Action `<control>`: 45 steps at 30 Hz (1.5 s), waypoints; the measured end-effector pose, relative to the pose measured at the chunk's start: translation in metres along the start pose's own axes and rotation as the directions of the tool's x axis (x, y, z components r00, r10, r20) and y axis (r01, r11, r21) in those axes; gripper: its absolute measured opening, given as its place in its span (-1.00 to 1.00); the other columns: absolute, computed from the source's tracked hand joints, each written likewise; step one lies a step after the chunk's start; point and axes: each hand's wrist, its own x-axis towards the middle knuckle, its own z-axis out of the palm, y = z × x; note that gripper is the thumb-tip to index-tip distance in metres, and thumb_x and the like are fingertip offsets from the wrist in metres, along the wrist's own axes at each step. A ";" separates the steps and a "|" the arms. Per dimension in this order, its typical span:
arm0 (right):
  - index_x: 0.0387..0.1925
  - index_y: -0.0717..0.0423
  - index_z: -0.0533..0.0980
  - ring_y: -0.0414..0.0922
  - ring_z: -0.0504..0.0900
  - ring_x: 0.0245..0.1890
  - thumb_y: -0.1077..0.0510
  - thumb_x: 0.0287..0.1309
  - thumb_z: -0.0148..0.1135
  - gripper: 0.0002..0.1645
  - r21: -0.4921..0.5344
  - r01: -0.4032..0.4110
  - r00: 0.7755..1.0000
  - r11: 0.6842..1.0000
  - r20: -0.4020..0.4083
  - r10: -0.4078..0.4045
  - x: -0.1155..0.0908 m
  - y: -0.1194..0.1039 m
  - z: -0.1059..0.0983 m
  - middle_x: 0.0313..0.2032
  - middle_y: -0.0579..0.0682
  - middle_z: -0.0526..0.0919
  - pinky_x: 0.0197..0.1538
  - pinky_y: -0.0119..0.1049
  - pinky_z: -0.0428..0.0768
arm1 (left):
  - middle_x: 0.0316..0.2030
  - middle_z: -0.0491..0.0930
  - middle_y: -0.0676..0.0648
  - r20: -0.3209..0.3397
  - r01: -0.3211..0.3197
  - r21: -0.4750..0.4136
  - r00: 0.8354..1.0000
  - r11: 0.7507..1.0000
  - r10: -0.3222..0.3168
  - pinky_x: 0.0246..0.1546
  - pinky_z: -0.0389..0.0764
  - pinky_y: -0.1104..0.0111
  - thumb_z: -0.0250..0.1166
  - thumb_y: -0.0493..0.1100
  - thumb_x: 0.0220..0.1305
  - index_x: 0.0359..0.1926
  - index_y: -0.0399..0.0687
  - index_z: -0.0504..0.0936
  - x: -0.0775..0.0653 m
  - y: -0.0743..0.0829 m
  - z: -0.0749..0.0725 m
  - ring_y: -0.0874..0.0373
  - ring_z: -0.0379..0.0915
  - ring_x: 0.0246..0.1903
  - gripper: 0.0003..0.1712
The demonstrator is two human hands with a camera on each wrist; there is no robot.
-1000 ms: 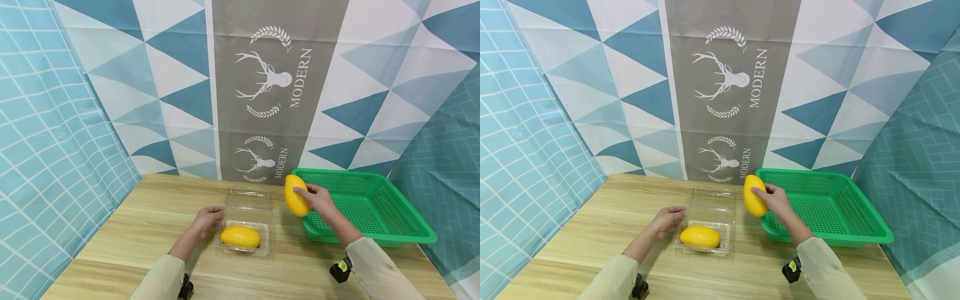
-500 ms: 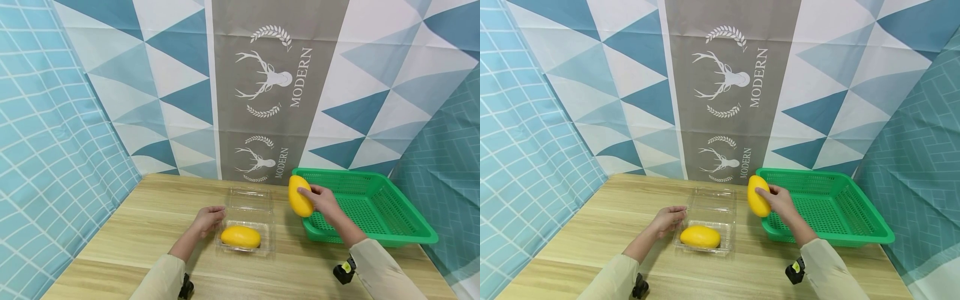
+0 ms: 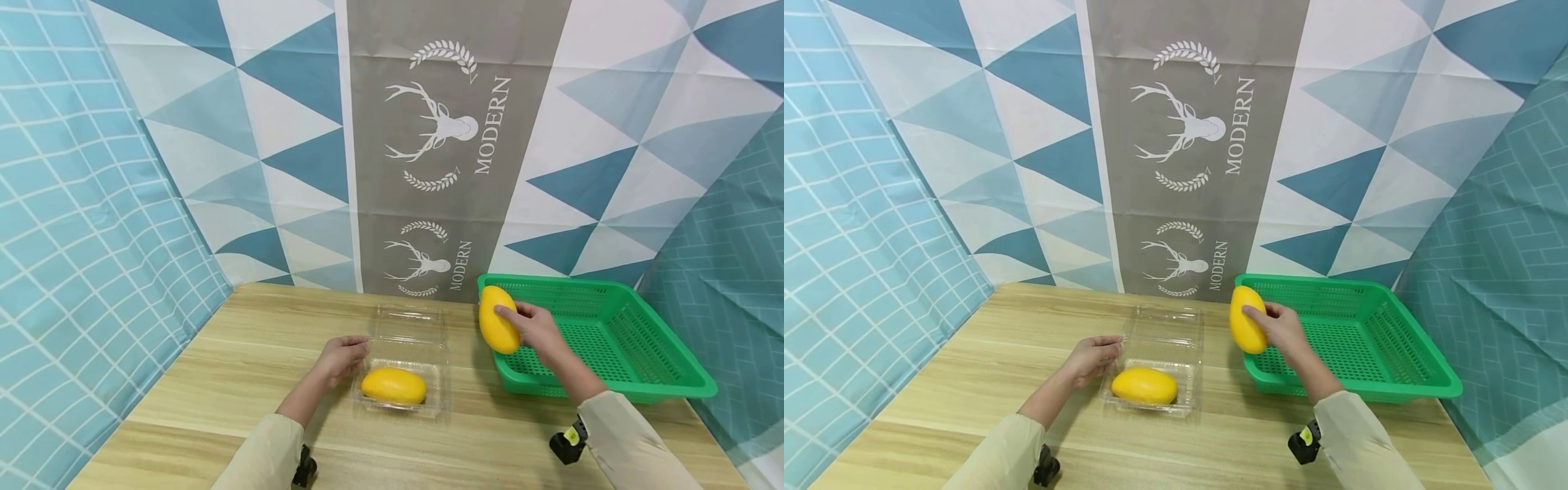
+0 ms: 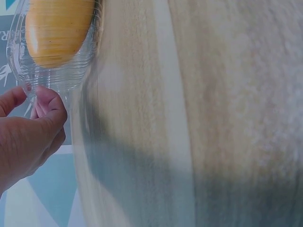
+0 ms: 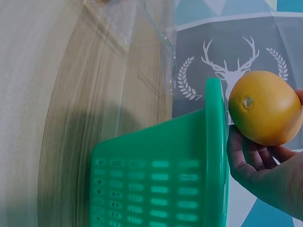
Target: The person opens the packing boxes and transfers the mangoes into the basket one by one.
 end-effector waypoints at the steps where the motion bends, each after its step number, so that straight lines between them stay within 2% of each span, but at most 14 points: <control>1: 0.35 0.27 0.15 -0.21 0.56 -0.24 -0.33 0.12 0.13 0.00 -0.001 -0.004 1.000 1.000 -0.001 0.004 0.000 0.000 0.000 0.17 0.25 0.38 -0.19 -0.31 0.63 | 0.06 0.43 -0.38 -0.002 -0.001 -0.001 1.000 1.000 0.001 -0.27 0.57 0.38 0.10 -0.30 0.31 0.16 -0.41 0.41 0.000 0.000 0.000 0.04 0.44 -0.15 -0.58; 16: 0.35 0.30 0.13 -0.19 0.54 -0.22 -0.37 0.12 0.09 0.04 -0.021 -0.026 1.000 0.999 -0.009 0.026 -0.001 0.006 -0.007 0.17 0.26 0.37 -0.16 -0.28 0.62 | 0.08 0.42 -0.37 0.001 0.005 -0.005 1.000 1.000 -0.005 -0.26 0.57 0.38 0.10 -0.29 0.32 0.18 -0.40 0.39 0.003 -0.001 0.000 0.02 0.45 -0.11 -0.56; 45: 0.35 0.35 0.11 -0.28 0.53 -0.33 -0.37 0.14 0.05 0.06 -0.061 -0.062 0.998 0.996 -0.025 0.060 0.002 0.029 -0.024 0.12 0.26 0.39 -0.28 -0.35 0.62 | 0.04 0.45 -0.36 -0.011 0.006 0.002 1.000 1.000 -0.006 -0.29 0.56 0.40 0.11 -0.30 0.31 0.16 -0.40 0.41 0.001 -0.001 0.000 0.08 0.45 -0.20 -0.58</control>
